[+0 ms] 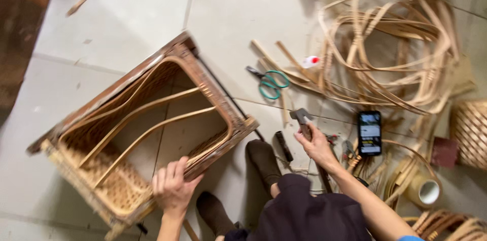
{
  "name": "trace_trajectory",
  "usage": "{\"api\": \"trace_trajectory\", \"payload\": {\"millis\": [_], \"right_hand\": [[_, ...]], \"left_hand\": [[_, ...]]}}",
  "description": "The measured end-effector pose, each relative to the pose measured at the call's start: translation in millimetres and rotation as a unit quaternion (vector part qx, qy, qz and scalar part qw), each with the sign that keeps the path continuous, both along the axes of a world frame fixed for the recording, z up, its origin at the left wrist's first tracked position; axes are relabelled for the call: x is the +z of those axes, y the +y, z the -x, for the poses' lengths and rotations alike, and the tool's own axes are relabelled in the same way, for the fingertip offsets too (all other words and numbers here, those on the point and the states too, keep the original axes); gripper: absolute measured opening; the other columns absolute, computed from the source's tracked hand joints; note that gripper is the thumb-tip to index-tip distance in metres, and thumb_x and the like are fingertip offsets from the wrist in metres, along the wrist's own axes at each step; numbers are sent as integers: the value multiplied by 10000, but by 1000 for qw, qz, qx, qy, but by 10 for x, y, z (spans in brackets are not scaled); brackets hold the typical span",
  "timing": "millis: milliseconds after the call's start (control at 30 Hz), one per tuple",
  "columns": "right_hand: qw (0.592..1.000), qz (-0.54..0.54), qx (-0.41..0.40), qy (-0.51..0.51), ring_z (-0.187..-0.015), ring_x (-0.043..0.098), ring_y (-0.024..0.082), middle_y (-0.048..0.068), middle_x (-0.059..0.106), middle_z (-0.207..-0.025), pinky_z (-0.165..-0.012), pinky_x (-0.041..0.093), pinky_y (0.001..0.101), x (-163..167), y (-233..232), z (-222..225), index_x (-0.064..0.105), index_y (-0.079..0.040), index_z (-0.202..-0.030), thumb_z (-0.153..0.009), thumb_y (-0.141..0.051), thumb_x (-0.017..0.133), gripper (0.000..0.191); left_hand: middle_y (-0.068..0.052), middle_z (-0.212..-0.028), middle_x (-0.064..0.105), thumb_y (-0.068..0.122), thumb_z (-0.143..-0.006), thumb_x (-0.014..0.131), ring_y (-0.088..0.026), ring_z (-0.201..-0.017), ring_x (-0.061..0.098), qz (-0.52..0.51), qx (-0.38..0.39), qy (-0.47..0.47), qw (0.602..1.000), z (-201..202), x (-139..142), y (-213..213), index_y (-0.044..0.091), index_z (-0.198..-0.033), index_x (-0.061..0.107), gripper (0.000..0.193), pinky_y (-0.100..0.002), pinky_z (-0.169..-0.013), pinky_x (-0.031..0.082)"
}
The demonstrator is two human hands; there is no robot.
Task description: The person weaves a basket by fitting a pre-woven body into a wooden mold, then securing the rim with thin strips. They use scissors to trim excess material and a hammer to tap the strips into place.
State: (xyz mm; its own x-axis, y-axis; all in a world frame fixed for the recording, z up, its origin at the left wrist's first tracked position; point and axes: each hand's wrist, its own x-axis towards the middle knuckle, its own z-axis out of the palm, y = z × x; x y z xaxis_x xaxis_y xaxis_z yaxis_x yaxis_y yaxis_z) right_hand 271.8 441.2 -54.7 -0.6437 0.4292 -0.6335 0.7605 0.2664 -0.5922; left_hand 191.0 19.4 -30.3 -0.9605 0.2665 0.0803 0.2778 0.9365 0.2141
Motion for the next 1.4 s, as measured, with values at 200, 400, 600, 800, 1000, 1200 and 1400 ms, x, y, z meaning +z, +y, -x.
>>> {"api": "trace_trajectory", "payload": {"millis": [200,400,600,800,1000,1200,1400], "right_hand": [[869,-115,278,393,-836,679,368,209,676,-1011,-732,557,446,591,-648,457,562,-32,-1322,-995,-242,676,406],[891,-114,375,229,-834,663,431,224,641,-1031,-679,532,512,702,-962,884,614,-9,-1237,-960,-104,673,300],[775,-131,430,444,-898,643,478,287,601,-1138,-679,567,460,937,-991,1070,538,22,-1167,-905,-5,625,278],[854,-167,458,182,-818,661,412,200,628,-969,-653,540,495,765,-946,1288,527,-6,-1137,-957,-130,681,267],[821,-135,454,319,-757,659,431,217,633,-916,-623,535,500,675,-828,1558,521,7,-1345,-949,-84,647,426],[791,-177,441,385,-752,662,394,239,664,-975,-624,556,457,499,-976,2007,531,-25,-1262,-1015,-103,602,269],[814,-175,447,328,-601,629,319,197,638,-793,-521,522,436,694,-1103,2488,488,46,-1287,-1037,-105,570,303]], "left_hand": [[23,-831,620,595,-678,834,-210,-752,569,-5,-27,37,999,131,50,-5,184,-1075,708,584,-393,-689,464],[9,-862,609,502,-626,858,-237,-778,564,-31,-31,44,998,194,121,3,179,-1063,700,566,-403,-696,469],[-2,-870,606,441,-580,905,-245,-788,560,-40,-27,5,999,217,146,-13,169,-1070,699,598,-410,-690,464],[-9,-880,606,454,-587,897,-251,-799,561,-48,-33,34,998,248,142,-5,168,-1079,696,603,-409,-706,468],[-11,-887,609,465,-575,901,-239,-804,570,-51,-30,12,998,288,119,-22,159,-1081,707,623,-406,-703,465],[-13,-901,609,452,-532,926,-240,-814,574,-60,-32,1,998,315,103,-39,157,-1115,693,694,-404,-710,463],[-18,-909,613,459,-515,931,-241,-812,577,-66,-32,4,997,349,115,-47,153,-1116,681,719,-402,-708,463]]}}
